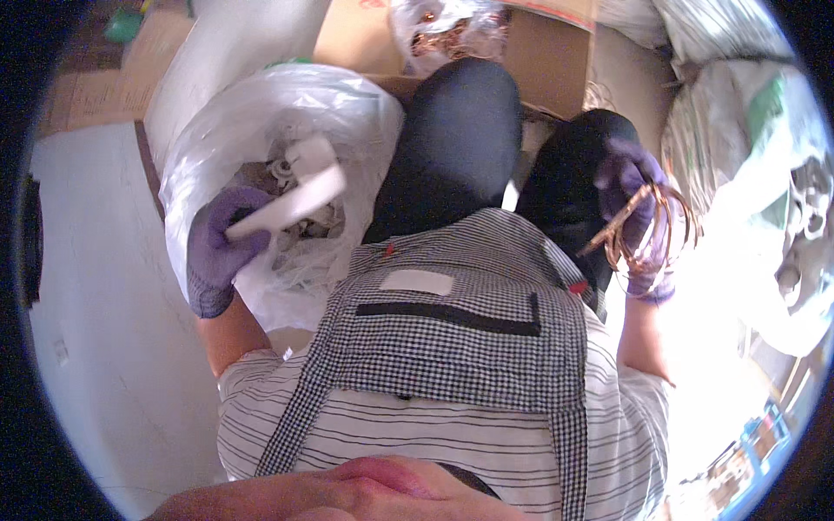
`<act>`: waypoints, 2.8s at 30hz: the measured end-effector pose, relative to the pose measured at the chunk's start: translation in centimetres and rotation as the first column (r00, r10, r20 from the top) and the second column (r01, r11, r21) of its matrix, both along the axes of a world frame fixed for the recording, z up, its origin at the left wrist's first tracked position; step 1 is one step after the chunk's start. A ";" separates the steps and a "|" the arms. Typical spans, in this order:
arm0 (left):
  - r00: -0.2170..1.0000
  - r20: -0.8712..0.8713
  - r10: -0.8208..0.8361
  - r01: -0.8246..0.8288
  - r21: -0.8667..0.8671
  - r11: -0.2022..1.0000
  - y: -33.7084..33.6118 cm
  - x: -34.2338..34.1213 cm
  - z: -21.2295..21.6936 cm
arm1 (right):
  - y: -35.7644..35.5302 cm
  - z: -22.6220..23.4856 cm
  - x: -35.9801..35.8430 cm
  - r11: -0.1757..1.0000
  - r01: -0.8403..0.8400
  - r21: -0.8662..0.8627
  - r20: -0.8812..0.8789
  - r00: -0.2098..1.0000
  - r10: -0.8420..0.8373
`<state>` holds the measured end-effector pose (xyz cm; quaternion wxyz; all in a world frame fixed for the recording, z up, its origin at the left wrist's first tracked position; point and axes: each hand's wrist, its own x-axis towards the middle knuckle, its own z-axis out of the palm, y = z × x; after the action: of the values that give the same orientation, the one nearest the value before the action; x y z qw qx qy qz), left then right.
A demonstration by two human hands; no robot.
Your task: The person repeatedly picks up white ceramic ring-like parts from a plastic bag and places them onto a white ceramic base held in the lap. The person also handles a bundle of copper wire rings, occasionally placing them on the base before removing them. The task continues with repeated insertion and removal of the ceramic parts.
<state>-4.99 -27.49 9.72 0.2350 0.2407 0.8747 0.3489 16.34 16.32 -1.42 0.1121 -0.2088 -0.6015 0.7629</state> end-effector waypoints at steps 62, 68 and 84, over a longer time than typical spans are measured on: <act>0.561 0.688 -0.460 -0.012 0.562 0.827 25.8 6.8 -4.2 | -1.6 -1.3 6.7 0.945 0.236 -0.227 -0.591 0.738 -0.327; 0.479 0.724 -0.497 -0.099 0.607 0.789 25.4 6.5 -5.4 | -2.4 -1.0 6.5 0.949 0.237 -0.210 -0.509 0.802 -0.313; 0.545 0.619 -0.566 -0.037 0.692 0.721 24.7 7.1 -5.1 | -3.8 -1.2 5.9 0.953 0.085 -0.289 -0.577 0.779 -0.244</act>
<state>2.15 -2.83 4.66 0.5589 0.2604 0.4482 0.6472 22.29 12.51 -2.64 0.3386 -0.0179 -0.4132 0.8452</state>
